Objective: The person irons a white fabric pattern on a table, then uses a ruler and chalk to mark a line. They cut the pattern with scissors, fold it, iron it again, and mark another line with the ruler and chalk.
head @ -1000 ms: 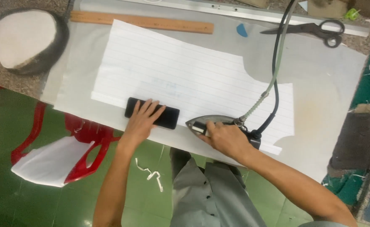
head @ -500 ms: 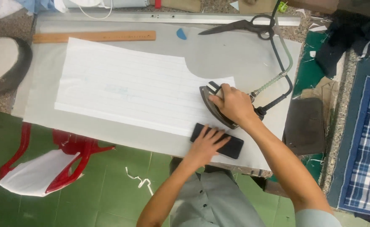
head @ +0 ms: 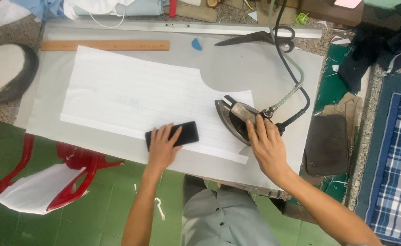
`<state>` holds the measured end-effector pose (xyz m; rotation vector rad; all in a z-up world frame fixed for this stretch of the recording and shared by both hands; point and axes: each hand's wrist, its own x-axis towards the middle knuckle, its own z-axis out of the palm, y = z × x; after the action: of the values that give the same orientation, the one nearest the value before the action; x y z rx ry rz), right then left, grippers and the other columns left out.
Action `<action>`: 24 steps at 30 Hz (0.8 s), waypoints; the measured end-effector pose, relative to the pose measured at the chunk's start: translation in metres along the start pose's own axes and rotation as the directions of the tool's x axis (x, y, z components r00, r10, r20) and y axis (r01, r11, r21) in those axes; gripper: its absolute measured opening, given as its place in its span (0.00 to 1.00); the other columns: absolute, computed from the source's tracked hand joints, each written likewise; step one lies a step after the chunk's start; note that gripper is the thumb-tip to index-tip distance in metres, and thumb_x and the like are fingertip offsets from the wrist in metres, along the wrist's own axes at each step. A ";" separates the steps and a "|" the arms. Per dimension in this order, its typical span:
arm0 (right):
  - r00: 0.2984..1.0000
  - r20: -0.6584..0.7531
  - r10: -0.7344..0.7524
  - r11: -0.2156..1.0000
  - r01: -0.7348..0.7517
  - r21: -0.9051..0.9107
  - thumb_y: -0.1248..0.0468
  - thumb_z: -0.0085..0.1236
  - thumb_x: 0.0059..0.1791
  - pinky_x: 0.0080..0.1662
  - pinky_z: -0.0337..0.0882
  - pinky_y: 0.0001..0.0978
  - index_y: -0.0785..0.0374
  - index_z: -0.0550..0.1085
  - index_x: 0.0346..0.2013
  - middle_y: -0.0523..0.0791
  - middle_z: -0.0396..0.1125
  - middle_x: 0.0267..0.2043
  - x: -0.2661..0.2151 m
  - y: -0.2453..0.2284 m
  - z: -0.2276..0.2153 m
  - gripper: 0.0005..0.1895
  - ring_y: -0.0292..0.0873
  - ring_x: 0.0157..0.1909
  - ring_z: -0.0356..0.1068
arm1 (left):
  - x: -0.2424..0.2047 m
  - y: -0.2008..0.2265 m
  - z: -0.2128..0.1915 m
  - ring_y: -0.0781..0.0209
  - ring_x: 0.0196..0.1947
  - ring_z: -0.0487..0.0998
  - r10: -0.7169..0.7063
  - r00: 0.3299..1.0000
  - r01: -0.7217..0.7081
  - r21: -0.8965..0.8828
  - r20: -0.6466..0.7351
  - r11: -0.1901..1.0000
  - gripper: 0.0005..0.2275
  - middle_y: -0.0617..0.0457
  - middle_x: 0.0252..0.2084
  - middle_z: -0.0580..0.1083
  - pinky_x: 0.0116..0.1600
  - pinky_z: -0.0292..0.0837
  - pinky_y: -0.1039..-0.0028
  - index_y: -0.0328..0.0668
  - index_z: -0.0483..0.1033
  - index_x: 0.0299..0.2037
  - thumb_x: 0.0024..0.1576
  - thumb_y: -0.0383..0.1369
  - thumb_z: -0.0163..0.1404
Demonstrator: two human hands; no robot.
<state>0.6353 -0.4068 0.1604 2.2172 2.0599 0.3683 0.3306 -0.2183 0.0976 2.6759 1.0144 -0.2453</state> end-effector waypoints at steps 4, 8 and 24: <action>0.966 0.260 0.003 0.988 -0.043 0.150 0.71 0.66 0.40 0.59 0.71 0.39 0.65 0.63 0.69 0.56 0.67 0.61 0.030 0.019 -0.014 0.42 0.52 0.60 0.70 | -0.009 -0.057 0.000 0.46 0.69 0.61 -0.157 0.978 0.154 -0.030 -0.140 0.988 0.29 0.45 0.67 0.64 0.74 0.47 0.48 0.62 0.61 0.72 0.59 0.44 0.53; 0.796 0.596 0.105 0.812 -0.415 0.411 0.49 0.58 0.48 0.59 0.71 0.43 0.57 0.63 0.70 0.52 0.70 0.59 0.098 0.022 -0.022 0.37 0.51 0.61 0.70 | -0.018 -0.115 -0.005 0.47 0.63 0.67 -0.332 0.912 0.329 -0.054 -0.242 0.943 0.27 0.45 0.60 0.67 0.68 0.57 0.55 0.61 0.64 0.71 0.61 0.49 0.50; 0.692 0.673 -0.260 0.887 -0.103 0.449 0.41 0.36 0.54 0.52 0.77 0.47 0.50 0.57 0.67 0.53 0.73 0.52 0.355 -0.284 -0.084 0.30 0.54 0.52 0.76 | -0.058 -0.392 -0.032 0.53 0.48 0.72 -0.524 0.685 0.605 -0.006 -0.507 0.796 0.23 0.44 0.51 0.70 0.50 0.71 0.66 0.58 0.73 0.64 0.59 0.51 0.50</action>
<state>0.3616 -0.0384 0.2166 1.9483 1.8565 -0.9678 0.0278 0.0370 0.0686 2.5189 2.0718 0.2733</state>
